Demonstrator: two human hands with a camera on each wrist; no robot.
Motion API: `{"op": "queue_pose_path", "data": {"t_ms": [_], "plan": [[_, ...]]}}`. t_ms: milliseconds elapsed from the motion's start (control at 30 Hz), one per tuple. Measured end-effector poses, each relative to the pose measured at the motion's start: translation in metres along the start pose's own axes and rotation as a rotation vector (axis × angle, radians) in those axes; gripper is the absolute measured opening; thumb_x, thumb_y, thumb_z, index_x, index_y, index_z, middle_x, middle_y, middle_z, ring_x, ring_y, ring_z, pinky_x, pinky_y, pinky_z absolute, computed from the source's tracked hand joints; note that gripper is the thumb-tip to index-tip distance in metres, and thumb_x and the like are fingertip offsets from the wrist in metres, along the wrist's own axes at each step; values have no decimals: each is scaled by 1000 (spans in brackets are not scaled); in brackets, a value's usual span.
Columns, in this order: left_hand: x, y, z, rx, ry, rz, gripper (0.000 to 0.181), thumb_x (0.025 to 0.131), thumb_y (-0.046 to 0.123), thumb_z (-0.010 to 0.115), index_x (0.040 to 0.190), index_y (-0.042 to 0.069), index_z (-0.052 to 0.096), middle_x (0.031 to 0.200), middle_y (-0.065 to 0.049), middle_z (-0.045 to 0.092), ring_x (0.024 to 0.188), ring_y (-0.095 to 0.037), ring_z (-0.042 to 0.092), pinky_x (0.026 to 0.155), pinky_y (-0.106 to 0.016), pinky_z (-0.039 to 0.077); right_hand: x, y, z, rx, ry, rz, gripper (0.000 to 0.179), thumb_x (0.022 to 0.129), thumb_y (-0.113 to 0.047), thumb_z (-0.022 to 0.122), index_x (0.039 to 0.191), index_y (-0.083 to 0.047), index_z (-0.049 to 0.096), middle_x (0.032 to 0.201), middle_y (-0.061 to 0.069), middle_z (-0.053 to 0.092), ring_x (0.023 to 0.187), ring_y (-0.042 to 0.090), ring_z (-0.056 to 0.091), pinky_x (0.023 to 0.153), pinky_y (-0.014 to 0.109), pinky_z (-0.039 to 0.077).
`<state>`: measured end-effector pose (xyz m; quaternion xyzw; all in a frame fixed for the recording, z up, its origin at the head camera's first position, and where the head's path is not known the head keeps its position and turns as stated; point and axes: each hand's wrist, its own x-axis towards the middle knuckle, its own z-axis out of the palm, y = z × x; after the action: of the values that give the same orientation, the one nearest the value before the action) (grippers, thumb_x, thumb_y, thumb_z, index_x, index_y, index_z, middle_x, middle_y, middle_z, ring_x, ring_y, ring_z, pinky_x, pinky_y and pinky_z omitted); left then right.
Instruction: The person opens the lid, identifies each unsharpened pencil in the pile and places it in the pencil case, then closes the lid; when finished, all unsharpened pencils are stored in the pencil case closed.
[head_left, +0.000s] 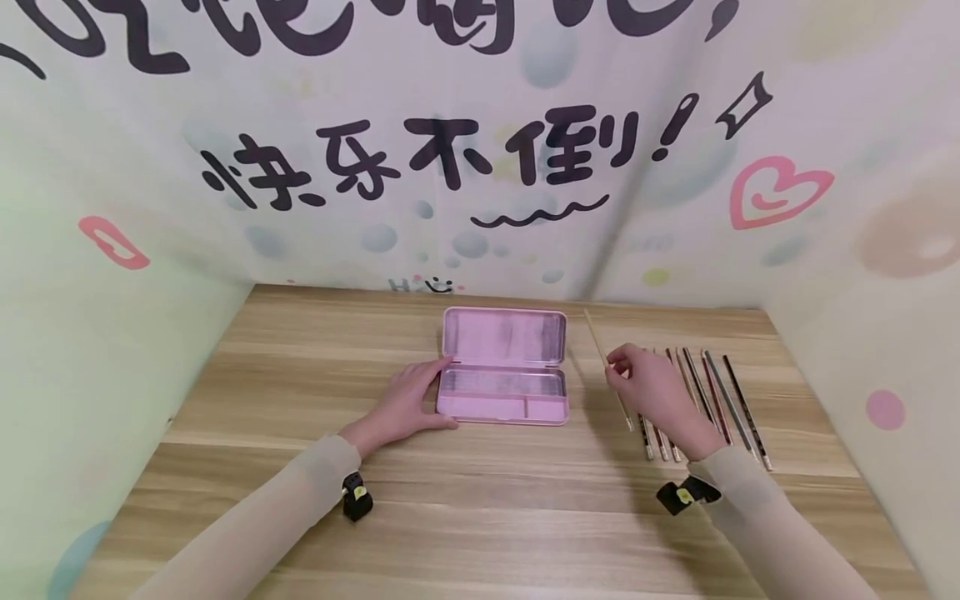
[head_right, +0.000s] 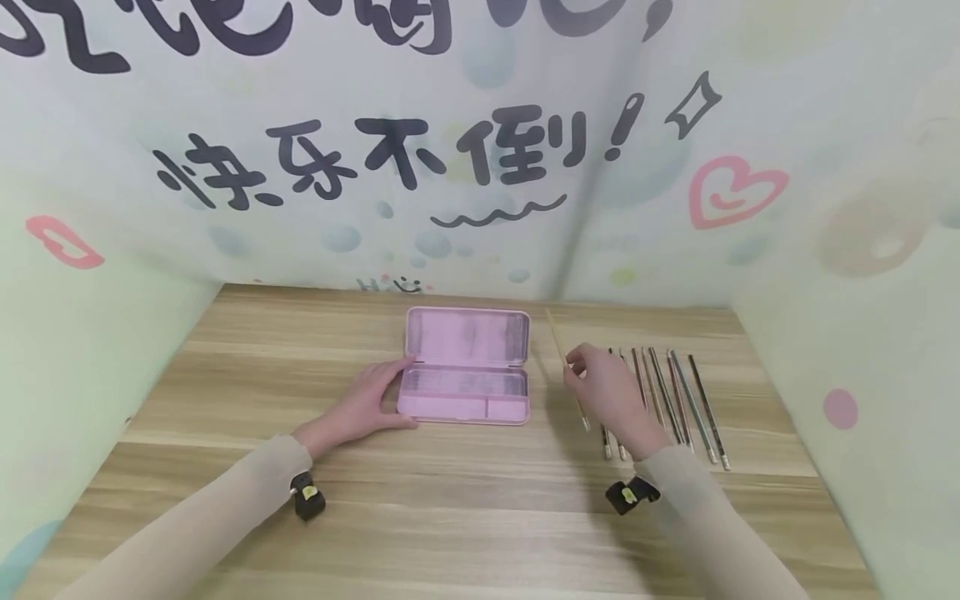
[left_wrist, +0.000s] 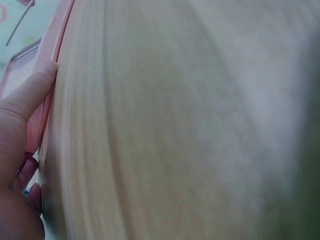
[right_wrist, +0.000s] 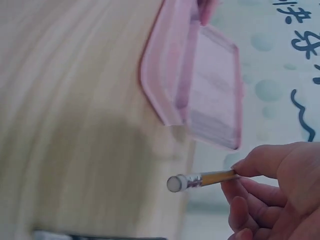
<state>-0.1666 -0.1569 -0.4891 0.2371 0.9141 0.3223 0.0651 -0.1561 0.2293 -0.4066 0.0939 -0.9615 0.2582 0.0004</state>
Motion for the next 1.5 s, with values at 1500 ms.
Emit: {"op": "queue_pose_path", "data": {"t_ms": [1500], "plan": [[2, -4, 1, 21, 0, 7, 107, 79, 44, 91, 162, 7, 34, 159, -18, 45, 146, -40, 39, 119, -64, 28, 77, -59, 57, -103, -246, -516, 6, 89, 2, 76, 93, -4, 76, 90, 6, 75, 88, 22, 69, 86, 41, 57]]}}
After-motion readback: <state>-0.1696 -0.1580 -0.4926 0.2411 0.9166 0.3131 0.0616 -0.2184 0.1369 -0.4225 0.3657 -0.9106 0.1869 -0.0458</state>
